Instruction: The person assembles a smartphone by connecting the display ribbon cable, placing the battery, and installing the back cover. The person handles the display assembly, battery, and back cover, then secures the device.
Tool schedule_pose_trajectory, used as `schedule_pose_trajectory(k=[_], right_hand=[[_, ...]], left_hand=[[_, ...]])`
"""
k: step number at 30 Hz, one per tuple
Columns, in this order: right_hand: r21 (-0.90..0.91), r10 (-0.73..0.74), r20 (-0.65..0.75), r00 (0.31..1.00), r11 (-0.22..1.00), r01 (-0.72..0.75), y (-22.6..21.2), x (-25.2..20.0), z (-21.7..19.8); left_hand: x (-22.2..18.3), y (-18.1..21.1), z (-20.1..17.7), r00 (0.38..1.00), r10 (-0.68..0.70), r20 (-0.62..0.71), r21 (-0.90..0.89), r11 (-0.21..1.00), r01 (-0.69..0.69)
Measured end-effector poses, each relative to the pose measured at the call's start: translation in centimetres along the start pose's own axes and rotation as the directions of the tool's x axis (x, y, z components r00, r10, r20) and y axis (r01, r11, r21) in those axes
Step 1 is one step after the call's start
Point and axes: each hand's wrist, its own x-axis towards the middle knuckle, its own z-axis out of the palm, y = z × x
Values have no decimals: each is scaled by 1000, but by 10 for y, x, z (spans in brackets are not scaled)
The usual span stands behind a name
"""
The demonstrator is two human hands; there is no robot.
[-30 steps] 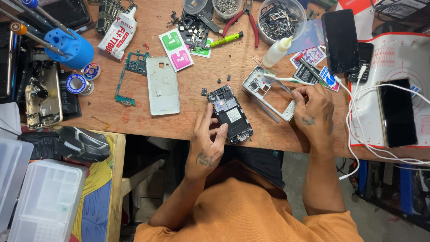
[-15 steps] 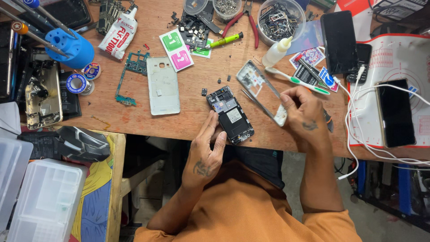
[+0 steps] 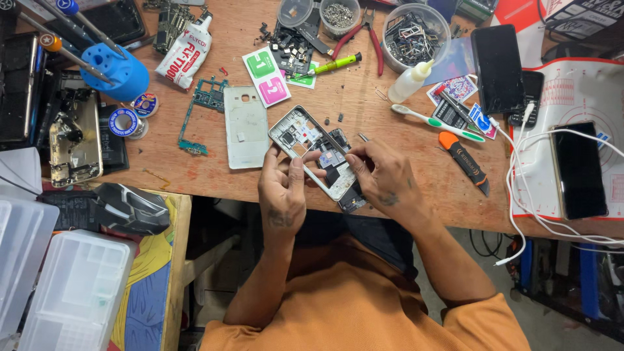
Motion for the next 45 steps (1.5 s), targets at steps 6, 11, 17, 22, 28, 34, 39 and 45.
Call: schedule_pose_trajectory(k=[6, 11, 17, 22, 28, 34, 39, 45], right_hand=[[-179, -91, 102, 991, 978, 108, 17, 42, -6], [-218, -243, 263, 934, 928, 303, 25, 85, 7], [-203, -150, 360, 921, 951, 235, 32, 97, 16], [-163, -180, 345, 921, 955, 248, 34, 98, 14], [-183, -178, 320, 931, 952, 245, 42, 97, 15], [-142, -165, 162, 973, 972, 188, 50, 92, -15], [-141, -186, 87, 979, 970, 197, 39, 76, -39], [-110, -130, 159, 979, 983, 148, 19, 42, -50]], left_hand=[[9, 0, -17, 999, -3, -45, -21, 1000, 2], [22, -5, -20, 994, 10, -104, -53, 998, -15], [35, -9, -26, 994, 35, -102, -56, 998, -41], [42, -10, -24, 995, 73, -61, -92, 993, -78], [45, -13, -21, 994, 112, -15, -139, 984, -113], [54, -6, -36, 977, 158, -142, -59, 984, -168], [54, -8, -31, 977, 152, -149, -41, 986, -160], [46, -18, -16, 986, 140, -94, -90, 985, -148]])
